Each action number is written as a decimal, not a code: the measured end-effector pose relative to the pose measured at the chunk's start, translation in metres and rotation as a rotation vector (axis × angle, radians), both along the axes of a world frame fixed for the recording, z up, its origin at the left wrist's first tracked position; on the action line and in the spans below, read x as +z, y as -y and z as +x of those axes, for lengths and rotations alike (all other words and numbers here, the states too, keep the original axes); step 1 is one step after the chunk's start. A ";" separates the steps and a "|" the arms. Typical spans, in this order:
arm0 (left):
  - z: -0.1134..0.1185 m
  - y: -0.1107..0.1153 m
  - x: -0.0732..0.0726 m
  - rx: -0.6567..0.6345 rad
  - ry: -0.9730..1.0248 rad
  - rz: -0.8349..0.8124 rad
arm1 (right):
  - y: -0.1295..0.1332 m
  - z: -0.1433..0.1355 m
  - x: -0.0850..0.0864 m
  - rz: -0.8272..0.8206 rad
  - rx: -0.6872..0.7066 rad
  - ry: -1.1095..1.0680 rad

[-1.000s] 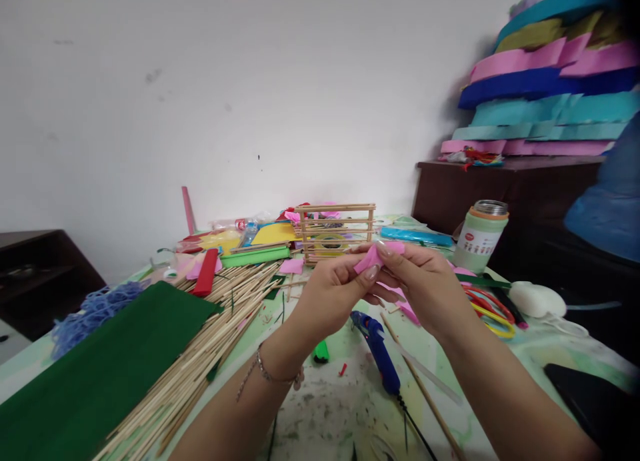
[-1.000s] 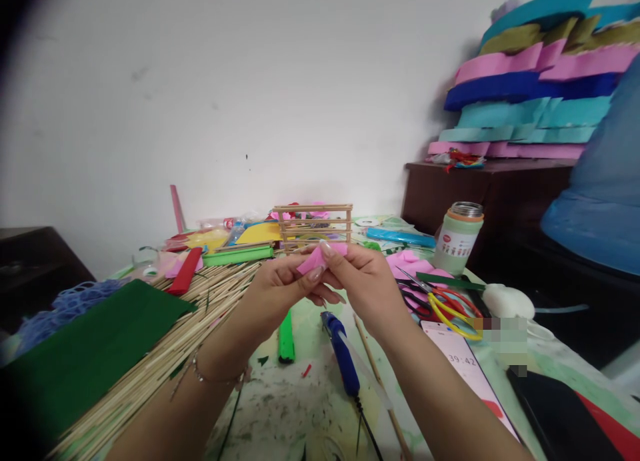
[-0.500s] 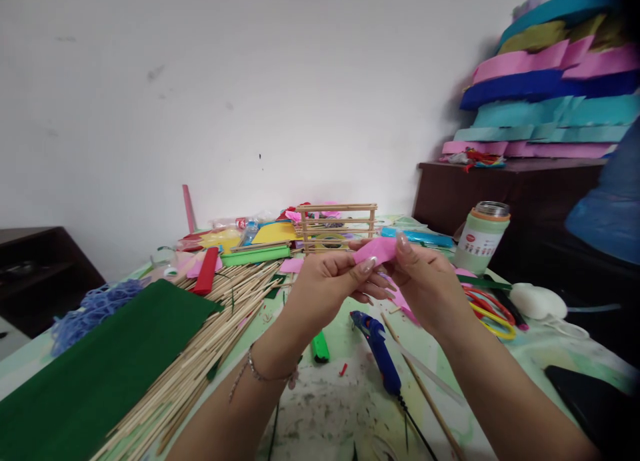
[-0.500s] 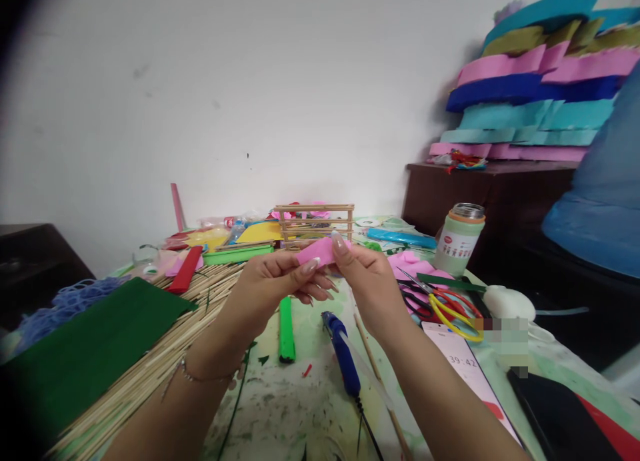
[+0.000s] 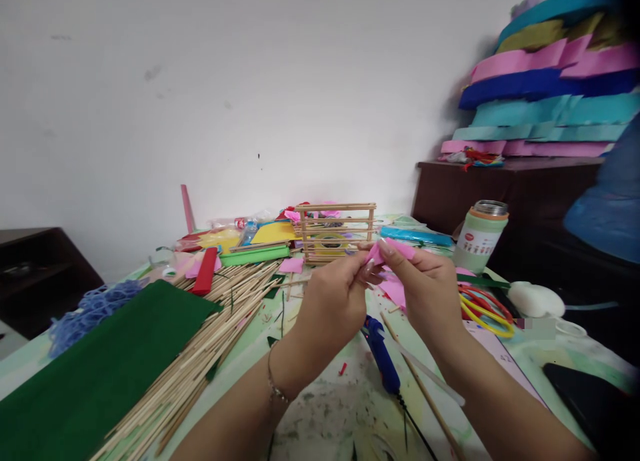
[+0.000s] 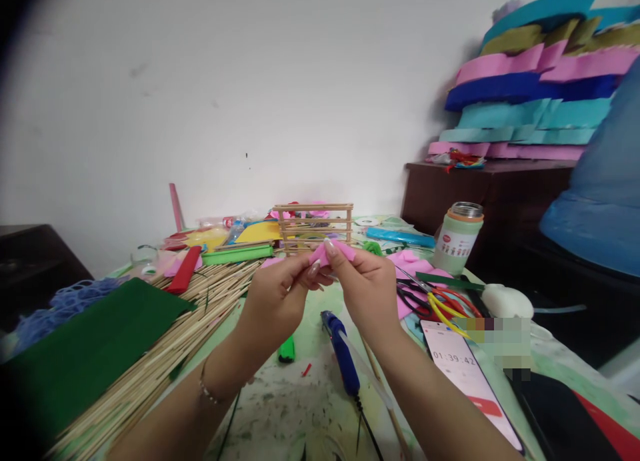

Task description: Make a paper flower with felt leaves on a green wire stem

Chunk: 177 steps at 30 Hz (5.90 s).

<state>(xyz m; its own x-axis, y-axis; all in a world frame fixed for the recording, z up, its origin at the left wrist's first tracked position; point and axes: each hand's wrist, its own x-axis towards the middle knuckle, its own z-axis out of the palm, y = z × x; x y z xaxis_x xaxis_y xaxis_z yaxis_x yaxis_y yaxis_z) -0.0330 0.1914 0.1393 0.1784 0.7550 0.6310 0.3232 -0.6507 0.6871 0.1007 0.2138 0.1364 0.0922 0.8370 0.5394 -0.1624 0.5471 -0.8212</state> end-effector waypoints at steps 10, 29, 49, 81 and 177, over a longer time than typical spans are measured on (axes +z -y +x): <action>-0.016 -0.011 0.012 -0.604 0.377 -0.425 | -0.002 0.009 0.002 0.163 0.094 0.051; -0.004 -0.012 0.006 -0.353 0.276 -0.285 | 0.003 0.006 0.003 0.216 -0.264 0.185; -0.003 -0.010 0.008 -0.378 0.450 -0.393 | 0.000 0.008 0.003 0.022 0.010 -0.024; -0.011 -0.003 0.016 -0.308 0.428 -0.313 | -0.005 0.008 0.003 0.049 0.316 -0.007; -0.010 -0.004 0.004 0.096 -0.206 0.348 | 0.002 0.003 0.006 -0.050 0.175 0.082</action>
